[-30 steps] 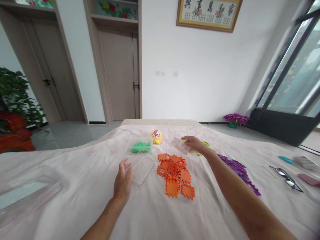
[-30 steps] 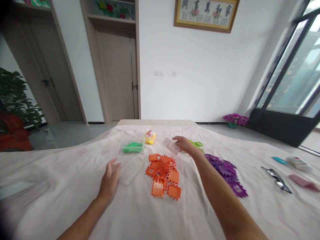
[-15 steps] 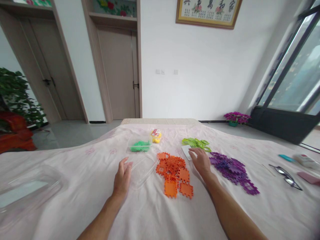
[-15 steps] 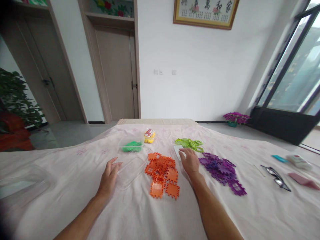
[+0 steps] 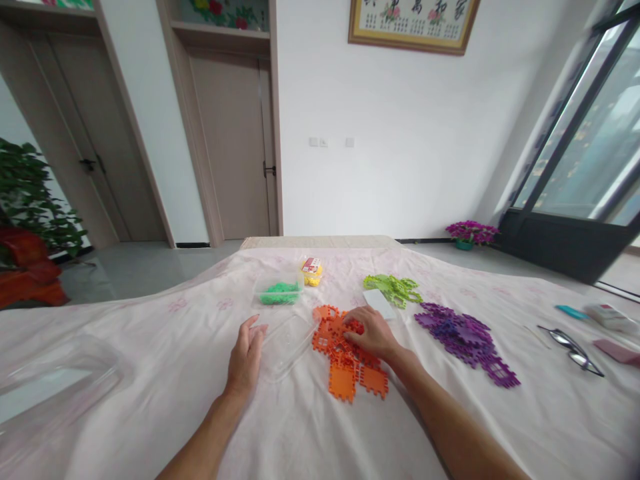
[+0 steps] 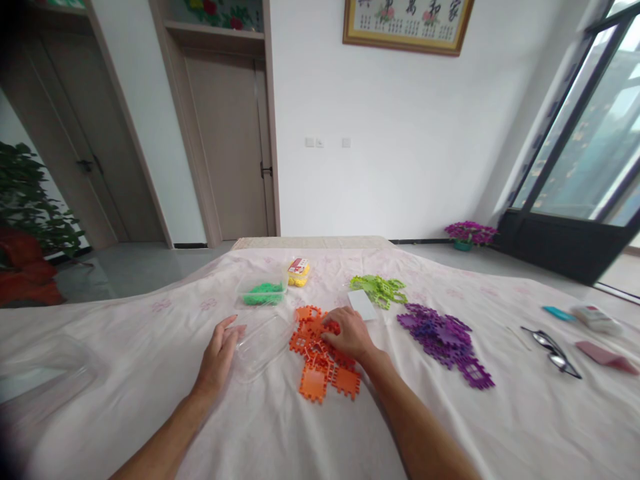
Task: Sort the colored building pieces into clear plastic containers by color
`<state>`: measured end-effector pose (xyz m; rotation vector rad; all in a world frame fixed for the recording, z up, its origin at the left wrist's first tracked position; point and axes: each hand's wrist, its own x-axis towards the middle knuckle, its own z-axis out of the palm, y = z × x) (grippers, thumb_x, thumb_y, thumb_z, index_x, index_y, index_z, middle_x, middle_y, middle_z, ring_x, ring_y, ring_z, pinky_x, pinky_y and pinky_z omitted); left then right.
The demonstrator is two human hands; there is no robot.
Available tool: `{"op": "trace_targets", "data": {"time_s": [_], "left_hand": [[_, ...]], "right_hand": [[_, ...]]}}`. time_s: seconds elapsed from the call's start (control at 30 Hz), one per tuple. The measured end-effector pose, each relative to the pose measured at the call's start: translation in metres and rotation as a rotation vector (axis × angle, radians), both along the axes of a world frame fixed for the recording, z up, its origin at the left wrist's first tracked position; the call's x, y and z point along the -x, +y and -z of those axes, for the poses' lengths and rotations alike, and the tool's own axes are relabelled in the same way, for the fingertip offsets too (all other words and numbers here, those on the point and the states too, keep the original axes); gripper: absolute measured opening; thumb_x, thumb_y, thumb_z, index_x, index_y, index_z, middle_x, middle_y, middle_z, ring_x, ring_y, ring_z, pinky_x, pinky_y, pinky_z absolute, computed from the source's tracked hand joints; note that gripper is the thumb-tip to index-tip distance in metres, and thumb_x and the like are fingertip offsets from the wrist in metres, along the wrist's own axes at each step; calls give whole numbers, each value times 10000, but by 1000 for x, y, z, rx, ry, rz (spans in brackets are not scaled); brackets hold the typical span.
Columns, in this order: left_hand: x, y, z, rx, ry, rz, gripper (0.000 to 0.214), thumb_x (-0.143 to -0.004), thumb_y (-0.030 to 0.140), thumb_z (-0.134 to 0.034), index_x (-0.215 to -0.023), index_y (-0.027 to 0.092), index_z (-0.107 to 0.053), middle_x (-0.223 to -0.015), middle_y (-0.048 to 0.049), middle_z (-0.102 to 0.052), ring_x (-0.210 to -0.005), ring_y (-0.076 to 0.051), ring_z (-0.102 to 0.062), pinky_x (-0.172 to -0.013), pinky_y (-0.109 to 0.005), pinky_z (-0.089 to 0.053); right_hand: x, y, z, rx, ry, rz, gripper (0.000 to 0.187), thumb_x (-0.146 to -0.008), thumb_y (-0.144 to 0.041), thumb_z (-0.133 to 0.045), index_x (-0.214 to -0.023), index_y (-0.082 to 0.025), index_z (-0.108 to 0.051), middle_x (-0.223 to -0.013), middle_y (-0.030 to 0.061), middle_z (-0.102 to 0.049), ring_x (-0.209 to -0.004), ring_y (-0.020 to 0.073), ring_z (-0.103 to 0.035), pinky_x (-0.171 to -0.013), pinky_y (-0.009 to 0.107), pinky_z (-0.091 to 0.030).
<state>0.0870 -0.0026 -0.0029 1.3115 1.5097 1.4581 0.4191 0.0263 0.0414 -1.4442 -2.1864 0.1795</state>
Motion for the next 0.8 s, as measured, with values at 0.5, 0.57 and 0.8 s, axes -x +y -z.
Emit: {"op": "trace_targets", "data": {"time_s": [0.5, 0.57, 0.8], "left_hand": [[-1, -2, 1, -24, -20, 22, 468, -914, 474, -490, -1313, 231, -516, -1227, -129, -696, -1152, -253, -661, -1039, -424, -465], [-2, -2, 0, -29, -25, 25, 461, -908, 467, -493, -1299, 225, -525, -1208, -128, -706, -1150, -257, -664, -1039, -430, -465], [-3, -1, -1, -32, -11, 20, 445, -950, 476, -447, -1317, 231, -505, -1208, -121, -696, -1197, -252, -636, -1075, -448, -442]], "right_hand": [[2, 0, -4, 168, -68, 12, 291, -807, -414, -687, -1026, -231, -744, -942, 42, -713, -893, 215, -609, -782, 295, -409], [3, 1, -4, 156, -44, 34, 270, -777, -386, -707, -982, -213, -732, -979, 54, -706, -918, 218, -609, -793, 294, -416], [-1, 5, -2, 202, 195, 106, 253, -778, -314, -647, -998, -204, -708, -904, 37, -729, -783, 187, -633, -695, 279, -433]]}}
